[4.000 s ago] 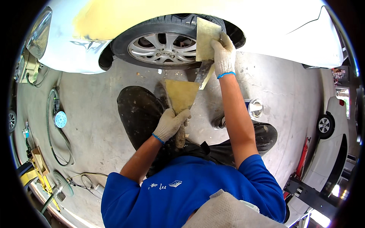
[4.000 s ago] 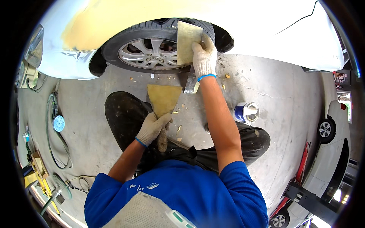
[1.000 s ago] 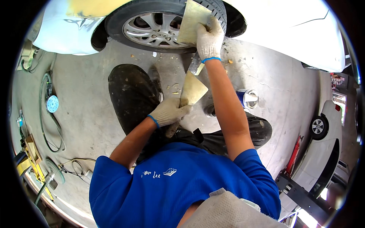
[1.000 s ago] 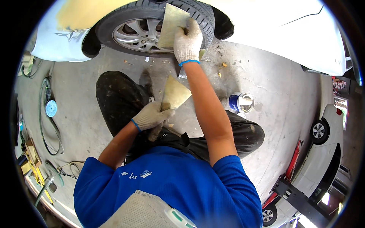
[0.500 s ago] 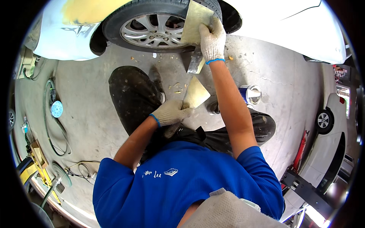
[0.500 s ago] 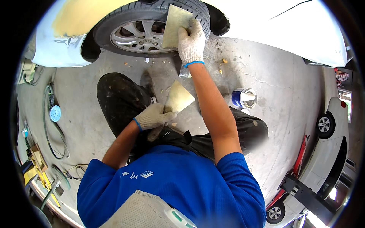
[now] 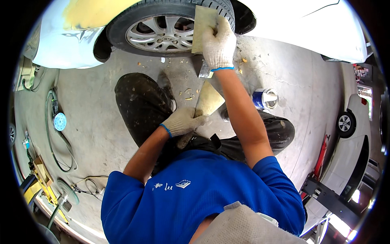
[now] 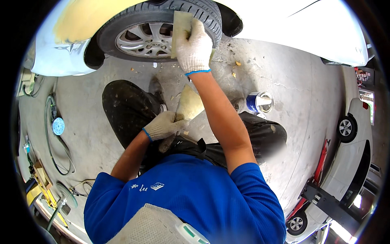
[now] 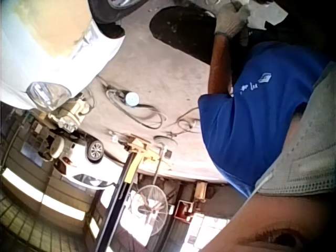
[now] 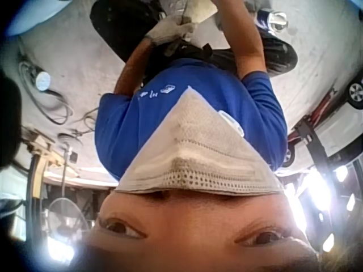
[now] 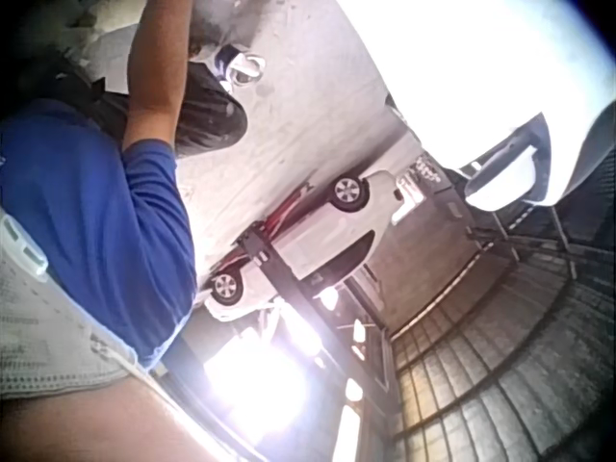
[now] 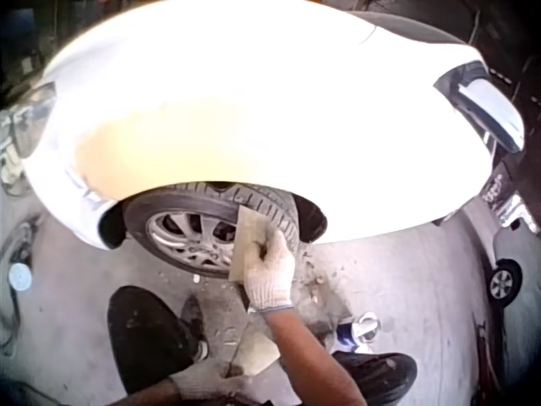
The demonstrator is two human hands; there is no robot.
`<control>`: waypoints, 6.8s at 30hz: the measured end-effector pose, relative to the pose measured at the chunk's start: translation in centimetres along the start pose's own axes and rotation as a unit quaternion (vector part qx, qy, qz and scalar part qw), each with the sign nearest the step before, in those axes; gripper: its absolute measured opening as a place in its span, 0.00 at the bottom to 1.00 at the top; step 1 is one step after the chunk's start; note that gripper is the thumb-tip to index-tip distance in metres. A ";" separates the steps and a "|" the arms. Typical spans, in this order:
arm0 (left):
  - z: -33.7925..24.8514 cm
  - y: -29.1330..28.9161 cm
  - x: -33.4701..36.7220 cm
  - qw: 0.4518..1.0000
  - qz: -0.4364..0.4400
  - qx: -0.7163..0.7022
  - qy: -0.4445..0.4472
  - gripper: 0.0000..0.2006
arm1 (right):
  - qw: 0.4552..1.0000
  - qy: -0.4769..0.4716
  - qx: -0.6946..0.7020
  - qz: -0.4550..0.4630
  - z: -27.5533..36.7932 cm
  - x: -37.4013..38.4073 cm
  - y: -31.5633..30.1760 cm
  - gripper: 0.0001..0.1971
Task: The person mixes green body filler with a hardener on a mixing board, then applies the compound to the front wheel arch of a white car using a spreader. The person smooths the filler over the surface to prepare it for sanding.
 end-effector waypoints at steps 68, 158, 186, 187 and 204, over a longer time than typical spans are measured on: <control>0.4 -0.8 -1.0 1.000 -0.018 -0.024 0.008 0.22 | 0.976 0.101 0.191 -0.020 -2.2 -1.2 1.3 0.21; -10.9 9.0 -1.9 0.957 -0.134 -0.007 0.257 0.15 | 0.866 0.229 0.403 0.188 -8.7 -24.8 -17.5 0.21; -6.6 3.7 0.9 0.902 -0.273 -0.210 0.259 0.23 | 0.930 0.178 0.238 0.217 -6.7 -24.9 -14.5 0.27; -6.6 3.3 0.9 0.903 -0.276 -0.194 0.266 0.24 | 0.938 0.158 0.228 0.210 -6.8 -24.8 -14.5 0.27; -9.2 3.1 0.5 0.908 -0.258 -0.209 0.256 0.23 | 0.995 -0.051 -0.004 0.083 -1.7 -21.9 -16.8 0.18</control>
Point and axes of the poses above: each hand's wrist, its own x-axis towards the middle knuckle, its own y-axis out of the palm, z = x × y, the point moved 9 cm from there along x, towards the middle knuckle, and after that the axes turned 10 degrees about -x, right-handed, at the moved point
